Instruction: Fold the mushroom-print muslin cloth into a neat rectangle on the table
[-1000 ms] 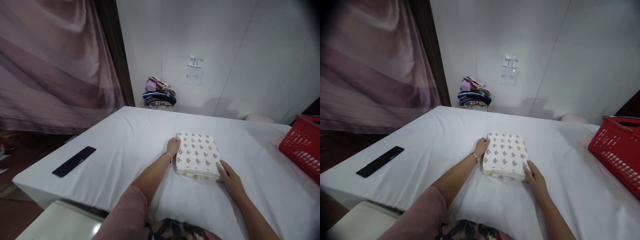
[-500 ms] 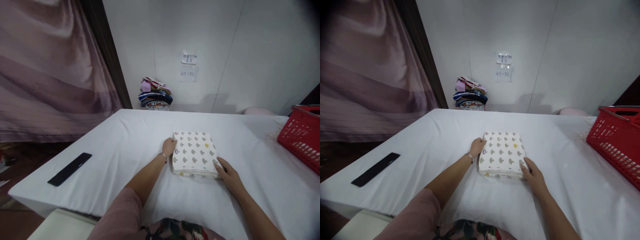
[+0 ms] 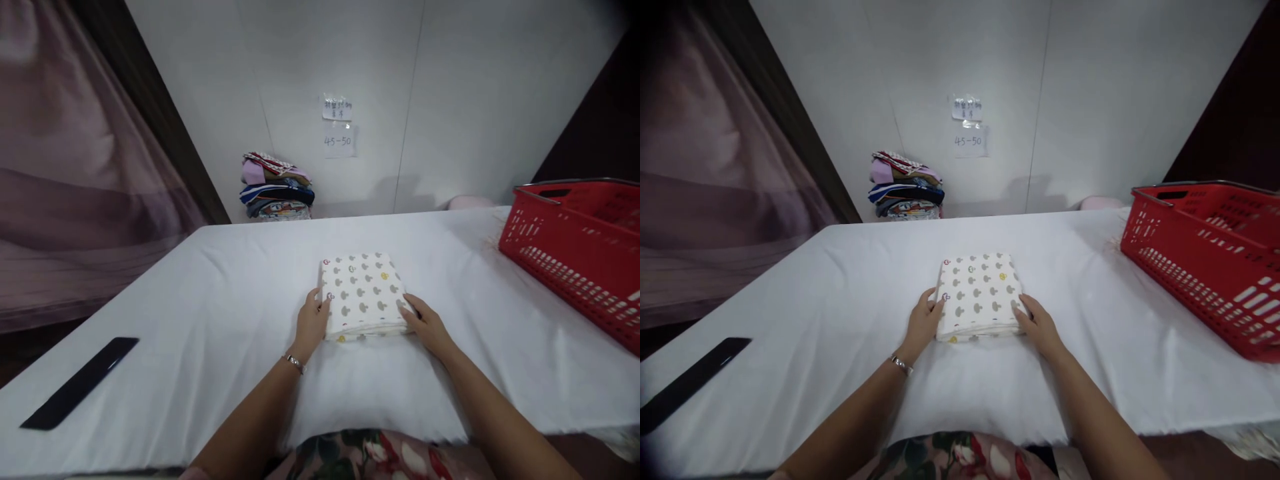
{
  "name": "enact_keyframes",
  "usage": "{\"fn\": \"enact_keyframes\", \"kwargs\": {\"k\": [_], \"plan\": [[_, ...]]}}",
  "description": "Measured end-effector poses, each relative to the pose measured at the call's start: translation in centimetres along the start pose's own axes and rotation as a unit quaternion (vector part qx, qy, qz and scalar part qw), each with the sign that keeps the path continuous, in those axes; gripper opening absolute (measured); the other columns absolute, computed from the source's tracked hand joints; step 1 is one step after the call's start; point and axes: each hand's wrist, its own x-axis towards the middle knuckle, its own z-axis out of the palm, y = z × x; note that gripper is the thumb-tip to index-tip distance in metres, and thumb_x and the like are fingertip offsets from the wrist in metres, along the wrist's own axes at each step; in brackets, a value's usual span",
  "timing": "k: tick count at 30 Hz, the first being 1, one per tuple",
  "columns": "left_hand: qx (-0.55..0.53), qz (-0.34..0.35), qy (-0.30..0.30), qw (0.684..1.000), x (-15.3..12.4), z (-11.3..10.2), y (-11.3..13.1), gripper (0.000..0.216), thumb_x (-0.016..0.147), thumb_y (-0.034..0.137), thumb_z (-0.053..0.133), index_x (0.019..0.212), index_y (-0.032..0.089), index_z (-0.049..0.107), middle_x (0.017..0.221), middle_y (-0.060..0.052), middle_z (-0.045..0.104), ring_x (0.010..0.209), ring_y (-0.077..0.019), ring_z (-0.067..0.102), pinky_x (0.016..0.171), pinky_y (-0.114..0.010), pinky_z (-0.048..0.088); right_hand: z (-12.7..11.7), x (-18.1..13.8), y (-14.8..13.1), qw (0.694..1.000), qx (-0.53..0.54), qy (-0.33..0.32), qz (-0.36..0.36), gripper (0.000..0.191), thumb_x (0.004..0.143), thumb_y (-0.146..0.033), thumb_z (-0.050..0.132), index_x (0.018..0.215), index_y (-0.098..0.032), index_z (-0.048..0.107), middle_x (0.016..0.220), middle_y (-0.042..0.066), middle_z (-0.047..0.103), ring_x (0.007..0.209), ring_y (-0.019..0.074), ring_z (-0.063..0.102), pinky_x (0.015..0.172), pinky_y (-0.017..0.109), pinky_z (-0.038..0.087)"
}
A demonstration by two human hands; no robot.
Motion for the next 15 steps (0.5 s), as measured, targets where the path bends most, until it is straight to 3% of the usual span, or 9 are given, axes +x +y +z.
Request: {"fn": "enact_keyframes", "kwargs": {"k": [4, 9, 15], "plan": [[0.051, 0.02, -0.002, 0.998, -0.6, -0.1, 0.4, 0.05, 0.088, 0.042, 0.044, 0.132, 0.019, 0.04, 0.07, 0.001, 0.063, 0.067, -0.0171, 0.06, 0.062, -0.027, 0.042, -0.2, -0.4, -0.1, 1.0, -0.021, 0.011, -0.005, 0.053, 0.079, -0.053, 0.056, 0.122, -0.023, 0.058, 0.124, 0.007, 0.059, 0.109, 0.0266, 0.055, 0.094, 0.043, 0.045], [0.083, 0.026, -0.02, 0.996, -1.4, 0.0, 0.3, 0.051, 0.085, 0.036, 0.049, 0.133, 0.022, 0.039, 0.085, 0.0, 0.065, 0.071, -0.0168, 0.06, 0.065, -0.027, 0.044, -0.4, -0.9, -0.2, 0.996, -0.074, 0.057, -0.007, 0.057, 0.079, -0.053, 0.051, 0.125, -0.02, 0.055, 0.097, 0.005, 0.064, 0.077, 0.0186, 0.057, 0.071, 0.035, 0.049], [0.038, 0.019, -0.031, 0.999, -2.5, 0.4, -0.7, 0.057, 0.084, 0.036, 0.054, 0.136, 0.024, 0.035, 0.115, -0.005, 0.061, 0.089, -0.0185, 0.06, 0.079, -0.03, 0.047, -0.4, -0.4, 0.0, 0.996, -0.062, 0.064, -0.001, 0.052, 0.078, -0.043, 0.052, 0.122, -0.017, 0.058, 0.079, 0.0, 0.06, 0.067, 0.0145, 0.053, 0.07, 0.032, 0.045]]}}
